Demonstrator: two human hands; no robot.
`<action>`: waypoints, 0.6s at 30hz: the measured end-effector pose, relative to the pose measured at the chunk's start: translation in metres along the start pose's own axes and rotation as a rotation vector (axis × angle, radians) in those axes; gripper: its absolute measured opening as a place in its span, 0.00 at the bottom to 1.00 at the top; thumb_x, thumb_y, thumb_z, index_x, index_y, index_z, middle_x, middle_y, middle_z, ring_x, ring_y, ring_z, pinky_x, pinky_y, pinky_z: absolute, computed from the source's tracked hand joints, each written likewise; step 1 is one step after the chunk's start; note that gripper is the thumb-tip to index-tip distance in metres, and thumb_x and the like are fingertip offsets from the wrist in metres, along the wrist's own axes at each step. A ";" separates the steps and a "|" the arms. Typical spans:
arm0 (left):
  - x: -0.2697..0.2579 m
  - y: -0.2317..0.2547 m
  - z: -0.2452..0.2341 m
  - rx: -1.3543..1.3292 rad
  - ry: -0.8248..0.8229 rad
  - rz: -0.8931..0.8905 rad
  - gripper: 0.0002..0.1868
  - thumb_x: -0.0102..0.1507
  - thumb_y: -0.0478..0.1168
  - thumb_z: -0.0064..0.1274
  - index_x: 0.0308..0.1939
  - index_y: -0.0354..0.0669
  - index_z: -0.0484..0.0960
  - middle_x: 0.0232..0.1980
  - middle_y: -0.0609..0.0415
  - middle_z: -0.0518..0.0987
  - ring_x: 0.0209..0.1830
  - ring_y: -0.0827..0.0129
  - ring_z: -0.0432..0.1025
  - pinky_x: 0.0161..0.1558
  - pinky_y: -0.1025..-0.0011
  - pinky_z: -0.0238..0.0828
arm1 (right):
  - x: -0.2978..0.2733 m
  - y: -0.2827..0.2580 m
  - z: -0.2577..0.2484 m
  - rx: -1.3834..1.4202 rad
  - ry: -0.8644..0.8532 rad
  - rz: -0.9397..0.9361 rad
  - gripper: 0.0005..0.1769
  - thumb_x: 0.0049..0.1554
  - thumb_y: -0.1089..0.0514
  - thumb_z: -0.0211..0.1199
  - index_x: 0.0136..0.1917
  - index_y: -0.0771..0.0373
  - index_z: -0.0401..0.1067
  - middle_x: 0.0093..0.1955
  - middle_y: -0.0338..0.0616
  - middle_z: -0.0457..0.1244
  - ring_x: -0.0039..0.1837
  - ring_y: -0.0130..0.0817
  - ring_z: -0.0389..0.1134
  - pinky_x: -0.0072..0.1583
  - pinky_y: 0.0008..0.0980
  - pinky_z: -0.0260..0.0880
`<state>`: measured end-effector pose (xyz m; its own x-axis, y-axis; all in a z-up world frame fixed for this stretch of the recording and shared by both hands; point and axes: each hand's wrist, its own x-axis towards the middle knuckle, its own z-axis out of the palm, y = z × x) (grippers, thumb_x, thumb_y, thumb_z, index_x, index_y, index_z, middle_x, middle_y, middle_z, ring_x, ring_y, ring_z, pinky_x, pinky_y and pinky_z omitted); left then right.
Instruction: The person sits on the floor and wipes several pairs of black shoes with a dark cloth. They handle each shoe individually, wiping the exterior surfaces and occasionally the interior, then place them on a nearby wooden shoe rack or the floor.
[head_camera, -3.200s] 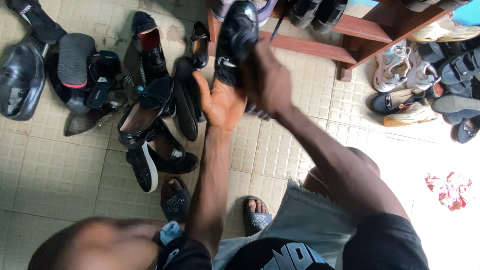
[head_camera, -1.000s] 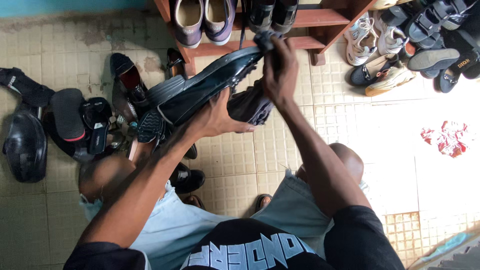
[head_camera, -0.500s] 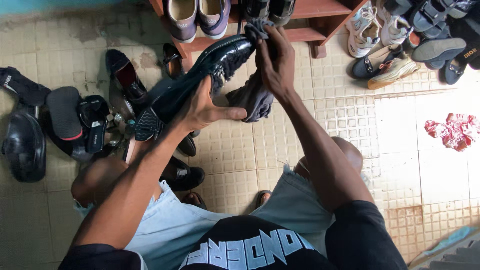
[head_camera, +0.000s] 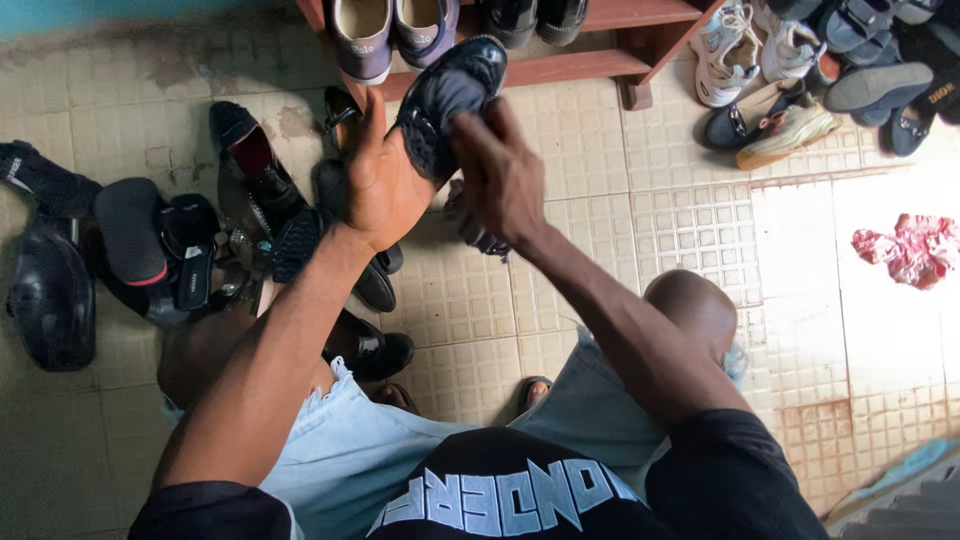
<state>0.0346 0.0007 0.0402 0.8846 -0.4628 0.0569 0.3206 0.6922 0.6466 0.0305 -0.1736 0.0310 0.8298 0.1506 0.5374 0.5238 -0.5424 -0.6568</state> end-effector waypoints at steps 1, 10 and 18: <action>0.002 0.000 0.005 0.012 -0.012 -0.013 0.51 0.68 0.72 0.41 0.79 0.32 0.57 0.78 0.50 0.66 0.80 0.64 0.60 0.83 0.60 0.51 | 0.005 0.005 0.000 -0.039 0.058 -0.008 0.12 0.68 0.62 0.59 0.65 0.62 0.69 0.58 0.52 0.61 0.53 0.50 0.70 0.50 0.42 0.73; 0.016 -0.015 0.004 -0.049 0.217 -0.097 0.54 0.58 0.78 0.46 0.78 0.51 0.57 0.71 0.55 0.70 0.69 0.64 0.68 0.70 0.61 0.64 | -0.023 -0.017 0.004 -0.057 -0.032 0.093 0.20 0.61 0.59 0.63 0.66 0.58 0.69 0.61 0.56 0.61 0.51 0.59 0.69 0.49 0.48 0.71; 0.032 -0.042 -0.013 -0.283 -0.068 -0.346 0.58 0.62 0.84 0.37 0.74 0.38 0.59 0.67 0.53 0.69 0.63 0.64 0.67 0.69 0.67 0.65 | -0.042 -0.010 -0.006 -0.170 0.131 0.208 0.18 0.64 0.56 0.63 0.66 0.54 0.68 0.60 0.51 0.61 0.49 0.56 0.70 0.46 0.45 0.73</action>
<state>0.0541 -0.0362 0.0050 0.6877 -0.7226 -0.0699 0.6819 0.6100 0.4037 -0.0107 -0.1796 0.0183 0.8782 -0.0801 0.4715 0.2964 -0.6827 -0.6679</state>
